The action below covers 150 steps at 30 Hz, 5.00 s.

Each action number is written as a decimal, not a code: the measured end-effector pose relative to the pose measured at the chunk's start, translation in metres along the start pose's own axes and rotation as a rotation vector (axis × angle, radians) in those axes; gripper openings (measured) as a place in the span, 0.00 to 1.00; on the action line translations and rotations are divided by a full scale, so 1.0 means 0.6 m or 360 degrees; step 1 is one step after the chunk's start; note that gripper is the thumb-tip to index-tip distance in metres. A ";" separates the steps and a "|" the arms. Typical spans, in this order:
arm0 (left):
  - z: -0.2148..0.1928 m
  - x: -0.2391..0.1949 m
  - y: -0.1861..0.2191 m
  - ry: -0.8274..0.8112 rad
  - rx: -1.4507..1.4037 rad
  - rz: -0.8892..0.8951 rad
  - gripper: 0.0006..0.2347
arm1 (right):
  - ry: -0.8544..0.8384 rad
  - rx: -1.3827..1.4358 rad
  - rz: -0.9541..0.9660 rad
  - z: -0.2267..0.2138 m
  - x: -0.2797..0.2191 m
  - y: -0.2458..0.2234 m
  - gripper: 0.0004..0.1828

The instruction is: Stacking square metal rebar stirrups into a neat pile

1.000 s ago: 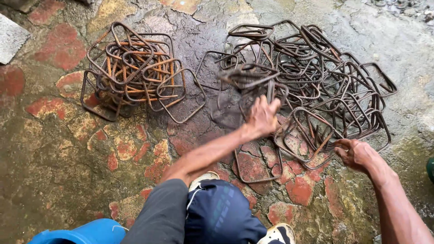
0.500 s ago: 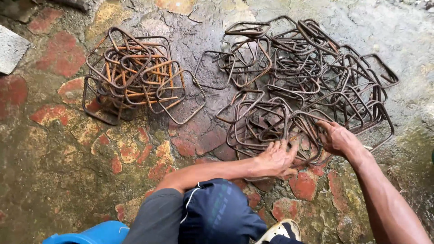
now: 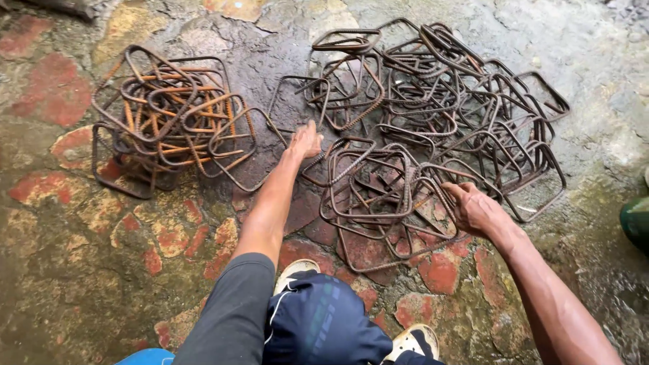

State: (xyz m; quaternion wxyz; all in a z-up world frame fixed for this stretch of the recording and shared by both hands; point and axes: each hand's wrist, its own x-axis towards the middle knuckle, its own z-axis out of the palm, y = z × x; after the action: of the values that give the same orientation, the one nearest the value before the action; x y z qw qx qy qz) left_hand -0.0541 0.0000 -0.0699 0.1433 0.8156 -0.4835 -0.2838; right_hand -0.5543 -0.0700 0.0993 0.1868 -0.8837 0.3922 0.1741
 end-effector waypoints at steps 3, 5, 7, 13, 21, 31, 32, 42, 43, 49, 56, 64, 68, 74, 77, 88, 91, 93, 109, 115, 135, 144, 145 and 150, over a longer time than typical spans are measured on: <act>-0.014 0.010 0.042 0.0110 0.0049 -0.0036 0.17 | -0.0028 -0.0007 0.0070 -0.017 -0.022 0.013 0.37; -0.057 0.001 0.104 0.0468 -0.0572 0.0198 0.13 | -0.0011 0.0154 0.0189 -0.035 -0.025 0.023 0.33; -0.085 0.006 0.162 0.0528 -0.0755 0.0300 0.13 | -0.0083 0.0045 0.0225 -0.068 -0.051 0.018 0.31; -0.100 -0.009 0.264 0.0863 -0.1302 0.0776 0.11 | 0.0190 -0.0067 0.0032 -0.072 -0.055 0.072 0.29; -0.036 -0.219 0.394 0.0217 -0.0880 0.1375 0.18 | 0.0764 0.0410 0.0011 -0.144 -0.034 -0.055 0.30; -0.233 -0.232 0.045 0.0538 0.0319 -0.0222 0.22 | -0.0048 0.0043 0.0191 -0.103 -0.020 -0.016 0.34; -0.225 -0.214 -0.023 0.0534 0.0774 -0.0551 0.29 | -0.0063 -0.0015 0.0192 -0.080 -0.007 0.019 0.35; -0.180 -0.213 -0.206 0.0246 -0.0779 0.0365 0.06 | 0.0139 -0.0434 -0.0050 -0.017 0.021 0.136 0.28; -0.216 -0.259 -0.166 0.0504 -0.0170 0.0472 0.04 | 0.0142 -0.0343 0.0039 -0.032 0.018 0.127 0.31; -0.433 -0.370 -0.201 0.1175 0.0005 0.0277 0.05 | 0.0330 -0.0343 0.0103 0.055 0.131 0.306 0.34; -0.552 -0.375 -0.347 0.1749 -0.1251 -0.0669 0.16 | 0.0288 -0.0923 -0.0119 0.105 0.184 0.354 0.17; -0.441 -0.347 -0.352 0.0787 0.0076 -0.0762 0.38 | 0.0134 -0.0122 0.0152 -0.109 0.012 0.062 0.32; -0.467 -0.377 -0.290 0.0590 -0.0010 -0.0669 0.31 | -0.0164 0.0125 0.0351 -0.196 -0.036 -0.056 0.30; -0.452 -0.364 -0.223 0.1199 0.0056 -0.0107 0.13 | -0.0198 0.0166 0.0391 -0.198 -0.034 -0.051 0.28; -0.406 -0.373 -0.055 0.0947 -0.0042 0.0015 0.03 | -0.0173 0.0316 0.0375 -0.188 -0.029 -0.032 0.25; -0.074 -0.289 0.166 -0.0336 -0.0131 -0.0070 0.28 | 0.0377 0.0358 -0.0073 -0.041 -0.002 -0.169 0.29; -0.033 -0.273 0.168 -0.0143 -0.0110 -0.0038 0.22 | 0.0404 0.0325 -0.0123 0.014 0.012 -0.199 0.30; -0.054 -0.285 0.189 -0.0049 -0.0072 -0.0047 0.19 | 0.0418 0.0251 -0.0101 0.049 0.036 -0.183 0.28; -0.100 -0.424 0.376 0.0347 -0.0497 0.0348 0.18 | 0.1090 0.1821 0.0391 -0.138 -0.046 0.073 0.18; -0.124 -0.456 0.396 -0.0065 -0.0665 0.0513 0.28 | 0.0918 0.1161 0.0266 -0.127 -0.052 -0.058 0.23; -0.131 -0.316 0.253 0.0392 -0.0394 0.1059 0.18 | 0.0204 0.1325 0.0036 -0.019 0.021 -0.144 0.33; -0.123 -0.368 0.259 0.0322 -0.0627 0.1004 0.20 | 0.0537 0.0547 -0.0290 0.117 0.036 -0.120 0.18; -0.127 -0.385 0.272 0.0305 -0.0639 0.1042 0.20 | 0.0496 0.0612 -0.0305 0.148 0.054 -0.104 0.17; -0.100 -0.393 0.254 0.0315 -0.0642 0.1088 0.19 | 0.0463 0.0473 -0.0242 0.275 0.121 -0.051 0.18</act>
State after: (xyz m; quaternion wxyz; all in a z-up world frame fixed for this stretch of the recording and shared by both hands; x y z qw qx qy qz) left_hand -0.2138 0.1279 0.1319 0.4323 0.5868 -0.6452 -0.2290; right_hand -0.5119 -0.0196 -0.0710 0.2691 -0.8893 0.3686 -0.0294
